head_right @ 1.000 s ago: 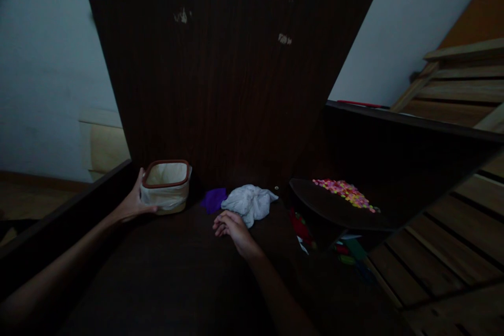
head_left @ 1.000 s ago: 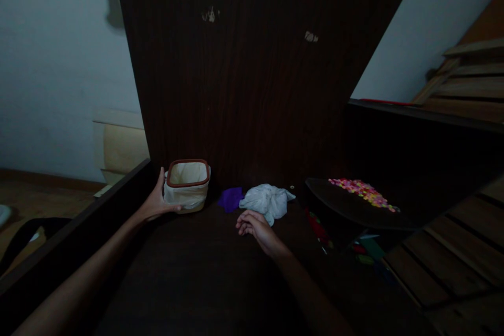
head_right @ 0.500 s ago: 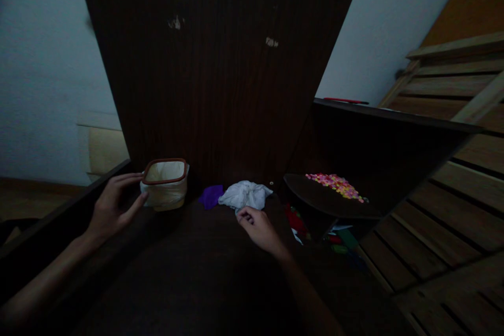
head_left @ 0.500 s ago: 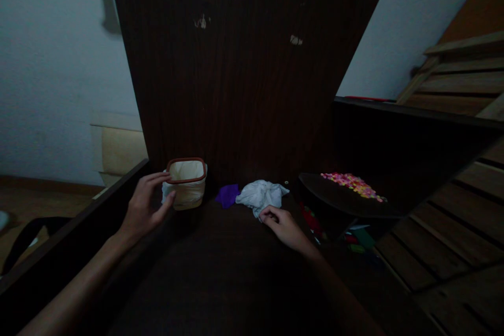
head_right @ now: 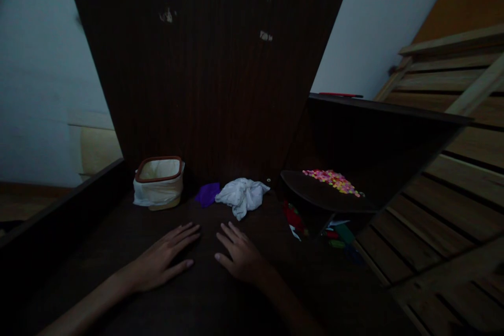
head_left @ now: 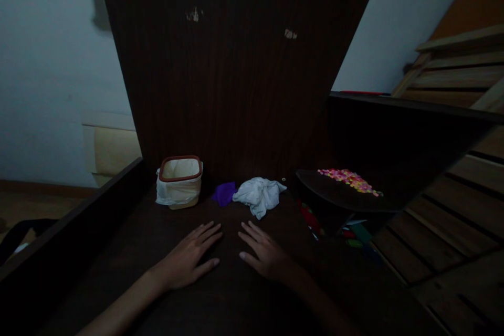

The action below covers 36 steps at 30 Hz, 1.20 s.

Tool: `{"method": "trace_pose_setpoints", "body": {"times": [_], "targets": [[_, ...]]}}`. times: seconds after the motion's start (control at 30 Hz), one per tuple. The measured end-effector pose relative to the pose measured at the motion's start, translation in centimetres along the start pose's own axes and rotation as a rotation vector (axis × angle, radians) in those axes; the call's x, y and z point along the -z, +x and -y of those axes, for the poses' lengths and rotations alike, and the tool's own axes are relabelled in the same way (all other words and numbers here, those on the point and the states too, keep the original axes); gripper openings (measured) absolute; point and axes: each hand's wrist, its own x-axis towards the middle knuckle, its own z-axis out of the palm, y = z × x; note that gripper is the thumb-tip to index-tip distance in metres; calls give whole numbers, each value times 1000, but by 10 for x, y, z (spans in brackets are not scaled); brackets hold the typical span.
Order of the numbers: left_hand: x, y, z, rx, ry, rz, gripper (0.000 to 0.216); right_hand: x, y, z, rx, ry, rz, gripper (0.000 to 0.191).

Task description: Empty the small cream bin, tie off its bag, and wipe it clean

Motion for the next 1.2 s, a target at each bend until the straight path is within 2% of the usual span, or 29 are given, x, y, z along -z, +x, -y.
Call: {"method": "trace_pose_setpoints", "body": {"times": [0.2, 0.47, 0.83, 1.07, 1.2], "targets": [[-12, -3, 6, -31, -43, 26, 62, -24, -5, -13, 103, -76, -157, 55], [-13, -4, 7, -3, -62, 59, 63, -21, -5, -11, 46, -72, -80, 56], [-16, -6, 11, 0, -55, 21, 68, -24, -5, -13, 73, -68, -110, 55], [-13, -5, 10, 20, -41, 76, 66, -25, -5, -14, 73, -80, -111, 55], [-12, -4, 8, 2, -46, 56, 67, -25, -5, -12, 74, -80, -121, 55]]}}
